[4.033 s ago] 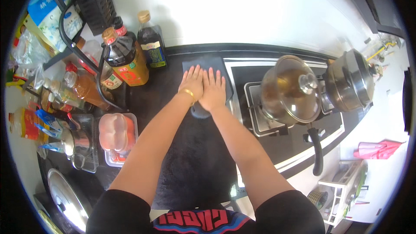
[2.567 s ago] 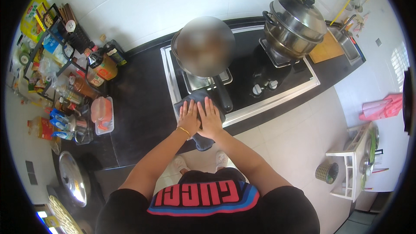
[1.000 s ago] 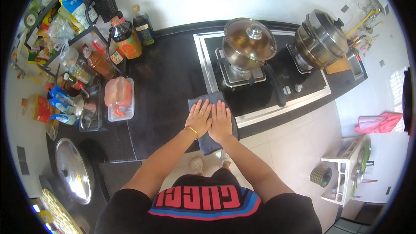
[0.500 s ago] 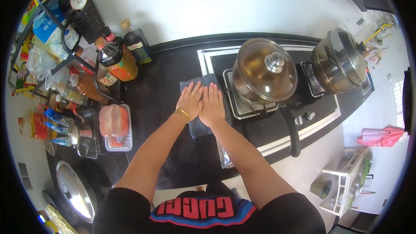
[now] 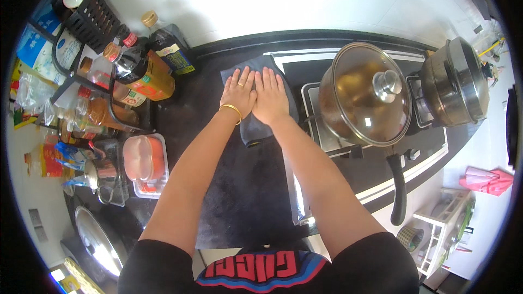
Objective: The person cleans the kitchen countertop and sink area using a cloth, wiping the surfaces around the stove and sink. They then stir chopped green vegetables in a wok using a spatula and chopsticks, and finally pour the contents of the wok into the sink.
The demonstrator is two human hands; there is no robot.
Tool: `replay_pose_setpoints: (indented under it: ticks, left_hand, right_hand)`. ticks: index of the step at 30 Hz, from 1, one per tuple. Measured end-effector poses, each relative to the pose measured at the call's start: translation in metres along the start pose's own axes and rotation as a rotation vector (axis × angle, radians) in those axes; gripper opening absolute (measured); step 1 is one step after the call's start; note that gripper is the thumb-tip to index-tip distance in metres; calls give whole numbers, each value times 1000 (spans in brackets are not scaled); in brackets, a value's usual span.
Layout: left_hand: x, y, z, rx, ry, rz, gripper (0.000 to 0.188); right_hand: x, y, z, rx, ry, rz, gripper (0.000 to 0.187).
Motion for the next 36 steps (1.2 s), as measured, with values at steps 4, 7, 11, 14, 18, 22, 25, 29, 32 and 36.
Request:
replay_pose_setpoints:
  ticks: [4,7,11,14,18,22,25,29,32,36]
  left_hand:
    - [44,1,6,15,132,-1,56]
    - [97,0,13,12,159,13,57]
    - [189,10,7,46,140,26,59]
    - [252,11,-9,51,84,40,60]
    - [326,10,-29,74,47,45,62]
    - [376,12,-49,151,-14,-33,63]
    - [402,12,-56,157,-76,-44,81]
    - [419,31,-59,101,-172,41,93]
    - [432,16,-57,-24,-272,-79,75]
    - [447,4,-44,140,-355,-253,49]
  right_hand:
    - [14,2,15,-156,172,-20,56]
    - [50,15,52,-147,206,4,57]
    - [122,36,103,-161,210,57,59]
    - [185,50,129,-158,168,38,61]
    - [257,72,159,-148,170,37,62]
    - [311,91,169,-134,206,58,68]
    - [334,107,171,-102,283,87,81]
    - [350,130,173,-17,357,271,93]
    - [369,109,172,201,427,140,65]
    - [369,114,178,-138,363,261,42]
Point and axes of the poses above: each hand's wrist, its own x-axis away from the middle knuckle, its own y-axis out of the back of the hand, z = x × y, the point moved 4 cm from there along -x, towards the middle knuckle, and after that the axes turned 2 degrees about -z, right-handed, at the moved point
